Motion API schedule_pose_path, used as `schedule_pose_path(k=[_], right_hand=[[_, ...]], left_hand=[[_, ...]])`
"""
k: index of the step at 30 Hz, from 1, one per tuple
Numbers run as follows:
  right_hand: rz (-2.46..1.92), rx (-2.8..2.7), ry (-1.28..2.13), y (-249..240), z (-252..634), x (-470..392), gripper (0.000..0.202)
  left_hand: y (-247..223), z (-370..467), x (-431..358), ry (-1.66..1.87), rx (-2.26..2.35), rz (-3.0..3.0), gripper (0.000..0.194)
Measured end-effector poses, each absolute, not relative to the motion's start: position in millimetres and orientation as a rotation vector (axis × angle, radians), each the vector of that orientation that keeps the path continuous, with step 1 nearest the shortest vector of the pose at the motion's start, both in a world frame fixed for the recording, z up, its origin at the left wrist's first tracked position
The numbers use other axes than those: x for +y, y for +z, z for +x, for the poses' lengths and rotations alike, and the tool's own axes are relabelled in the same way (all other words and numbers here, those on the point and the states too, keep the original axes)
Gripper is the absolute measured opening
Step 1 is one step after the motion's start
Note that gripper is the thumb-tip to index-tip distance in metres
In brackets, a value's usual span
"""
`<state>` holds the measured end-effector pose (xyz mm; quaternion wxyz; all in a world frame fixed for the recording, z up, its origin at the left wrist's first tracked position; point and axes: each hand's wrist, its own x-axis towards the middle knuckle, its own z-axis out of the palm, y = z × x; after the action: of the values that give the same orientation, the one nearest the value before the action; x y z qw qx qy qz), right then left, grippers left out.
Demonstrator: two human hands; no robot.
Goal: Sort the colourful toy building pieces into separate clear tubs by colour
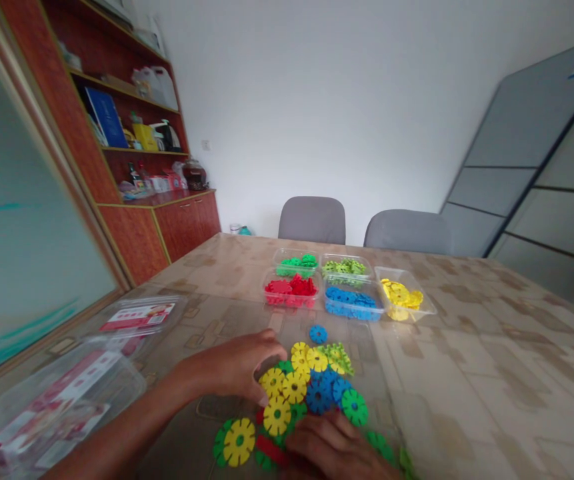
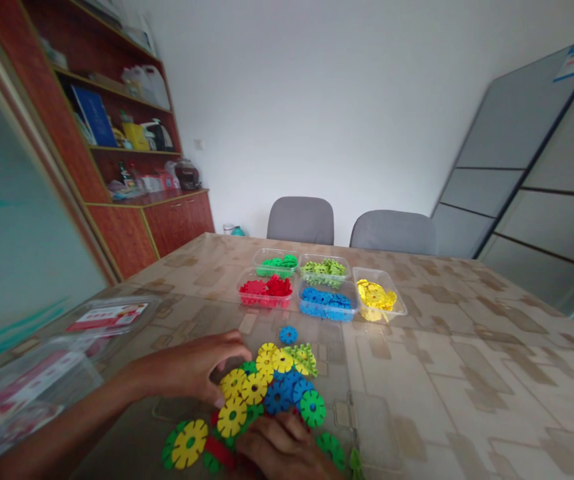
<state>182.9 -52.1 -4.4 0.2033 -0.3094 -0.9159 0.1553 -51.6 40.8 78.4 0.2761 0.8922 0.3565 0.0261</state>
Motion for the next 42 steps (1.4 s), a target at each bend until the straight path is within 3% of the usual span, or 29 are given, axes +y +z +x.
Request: schedule_pose_path(k=[3, 9, 16, 27, 32, 38, 42], right_hand=[[-0.921, -2.573, 0.428, 17.6, 186.8, -47.6, 0.027], [-0.804, -2.7, 0.449, 58.2, 197.1, -42.0, 0.039], [-0.976, -2.455, 0.598, 100.7, 208.6, -18.7, 0.02], [-1.3, -2.541, 0.595, 80.4, 238.9, -15.4, 0.014], [-1.624, -2.628, 0.515, 76.0, 245.0, -23.0, 0.04], [-1.638, -2.597, 0.494, 68.8, 235.7, -25.6, 0.046], [-1.517, -2.578, 0.583, 73.4, 241.2, -25.0, 0.046]], left_hand=[[75.5, -49.8, 38.4, 0.099, 0.992, 2.418, 0.055], [72.2, -40.9, 28.6, 0.009, 1.12, 2.455, 0.072], [74.0, -40.0, 29.1, 0.027, 1.078, 2.478, 0.046], [89.1, -42.6, 27.3, 0.058, 1.024, 2.511, 0.023], [99.0, -34.5, 3.2, -0.039, 1.062, 2.585, 0.024], [91.6, -20.1, -25.7, -0.298, 1.025, 2.55, 0.043], [91.8, -13.5, -28.6, -0.312, 0.992, 2.55, 0.024]])
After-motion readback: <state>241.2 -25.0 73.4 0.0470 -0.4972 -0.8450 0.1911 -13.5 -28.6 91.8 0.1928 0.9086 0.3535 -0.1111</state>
